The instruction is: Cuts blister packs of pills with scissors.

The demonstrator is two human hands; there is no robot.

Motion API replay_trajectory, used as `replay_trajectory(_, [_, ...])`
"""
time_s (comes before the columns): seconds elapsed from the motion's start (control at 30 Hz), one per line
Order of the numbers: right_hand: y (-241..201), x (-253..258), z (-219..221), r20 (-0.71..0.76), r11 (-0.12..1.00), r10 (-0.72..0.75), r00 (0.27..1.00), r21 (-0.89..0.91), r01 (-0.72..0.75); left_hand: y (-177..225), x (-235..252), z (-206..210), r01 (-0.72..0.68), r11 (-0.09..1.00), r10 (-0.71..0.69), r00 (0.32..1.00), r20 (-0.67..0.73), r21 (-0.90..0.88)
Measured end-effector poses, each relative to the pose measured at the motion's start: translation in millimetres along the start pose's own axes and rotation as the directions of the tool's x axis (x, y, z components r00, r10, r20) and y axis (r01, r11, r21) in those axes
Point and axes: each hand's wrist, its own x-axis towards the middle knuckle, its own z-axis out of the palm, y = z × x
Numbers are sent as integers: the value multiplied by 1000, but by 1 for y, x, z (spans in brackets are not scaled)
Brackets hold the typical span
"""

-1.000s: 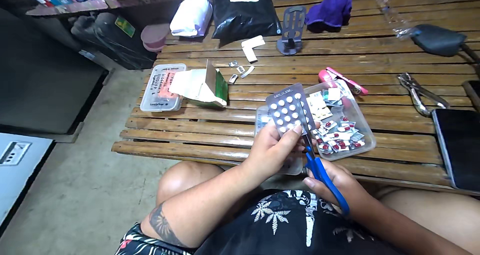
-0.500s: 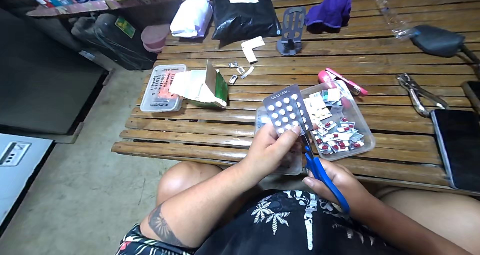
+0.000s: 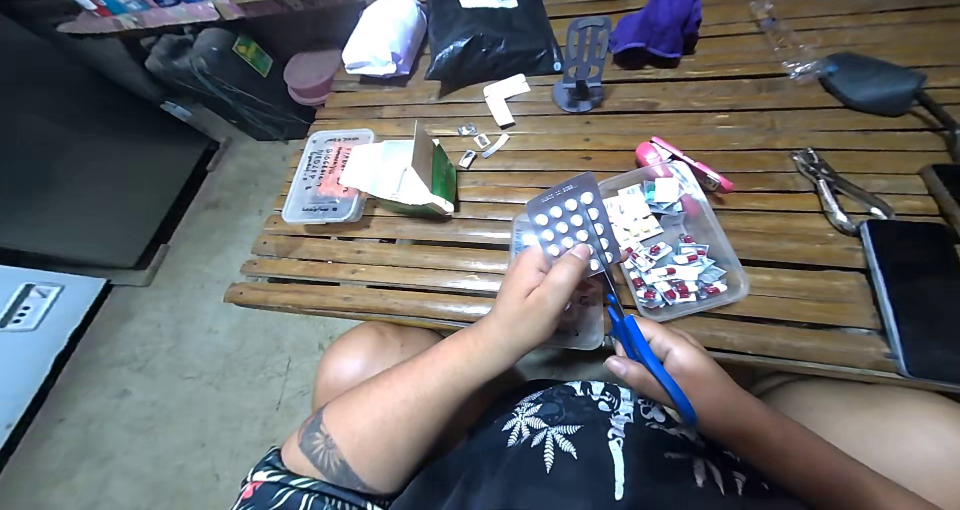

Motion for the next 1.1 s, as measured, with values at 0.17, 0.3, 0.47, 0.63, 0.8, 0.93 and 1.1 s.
replay_trajectory(0.17, [2,1,0,8,1000,-30,1000,5,30,0,0,0,10,1000,-10,1000,29,-11])
replay_trajectory(0.3, [3,0,0,20,999,-25,999,26,24,0,-1,1,30,999,-29,999,40,-25])
replay_trajectory(0.47, [2,0,-1,16,999,-38,999,31,38,1,-1,2,66,996,-64,997,47,-61])
replay_trajectory(0.63, [2,0,1,-4,999,-52,999,-5,52,2,-1,2,73,995,-71,997,39,-70])
replay_trajectory(0.8, [3,0,1,-16,999,-51,999,-14,50,2,-1,2,72,996,-70,997,39,-53])
replay_trajectory(0.93, [3,0,2,-28,998,-56,998,-39,55,3,-1,2,84,995,-82,996,34,-56])
replay_trajectory(1.1, [5,1,2,-34,996,-65,997,-63,63,1,-1,3,90,994,-88,995,37,-65])
